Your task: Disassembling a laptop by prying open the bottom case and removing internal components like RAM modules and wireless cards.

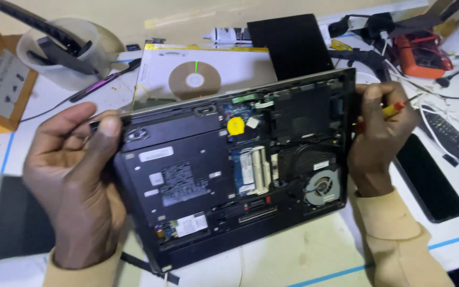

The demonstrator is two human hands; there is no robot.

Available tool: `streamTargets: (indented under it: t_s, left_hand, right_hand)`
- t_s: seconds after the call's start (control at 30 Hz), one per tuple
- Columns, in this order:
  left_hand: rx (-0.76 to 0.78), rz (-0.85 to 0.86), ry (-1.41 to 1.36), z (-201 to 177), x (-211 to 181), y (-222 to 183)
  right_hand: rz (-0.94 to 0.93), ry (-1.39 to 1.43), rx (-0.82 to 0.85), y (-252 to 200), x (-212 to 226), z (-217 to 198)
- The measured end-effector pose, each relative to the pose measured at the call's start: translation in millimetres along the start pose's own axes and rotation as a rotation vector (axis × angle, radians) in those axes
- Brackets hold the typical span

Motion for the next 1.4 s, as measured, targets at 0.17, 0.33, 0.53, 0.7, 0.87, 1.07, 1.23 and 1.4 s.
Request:
streamTargets:
  t_s: [0.17, 0.33, 0.53, 0.7, 0.87, 1.07, 1.23, 1.4]
  left_hand:
    - [-0.073, 0.032, 0.084, -4, -1, 1]
    - [-0.117, 0.007, -0.039, -12, 8, 4]
    - [-0.123, -0.026, -0.052, -9, 8, 4]
    - [-0.113, -0.006, -0.024, -6, 2, 1]
    - [-0.057, 0.058, 0.003, -3, -9, -8]
    - [-0.050, 0.167, 0.080, -2, -22, -22]
    - [-0.001, 0.575, 0.605, 25, -60, -54]
    - [0.027, 0.985, 0.942, 62, -84, -101]
  right_hand:
    - [0.153, 0.215, -0.024, -7, -6, 6]
    - [0.333, 0.112, 0.147, -17, 5, 20]
    - [0.460, 0.136, 0.220, -32, -7, 23]
    - [0.393, 0.147, 0.205, -31, -12, 18]
    - [0.297, 0.183, 0.191, -28, 1, 15]
    - [0.266, 0.198, 0.088, -31, -2, 1]
    - [0.143, 0.115, 0.080, -31, 6, -4]
    - [0.116, 0.170, 0.026, -30, 14, -1]
Point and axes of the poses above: each hand's wrist, its own y-axis towards the middle knuckle, its own z-axis out of the palm, x = y × z, the point moved 9 cm from there along y, towards the middle knuckle, and after that the axes turned 10 degrees about -z, right-handed, at the moved point
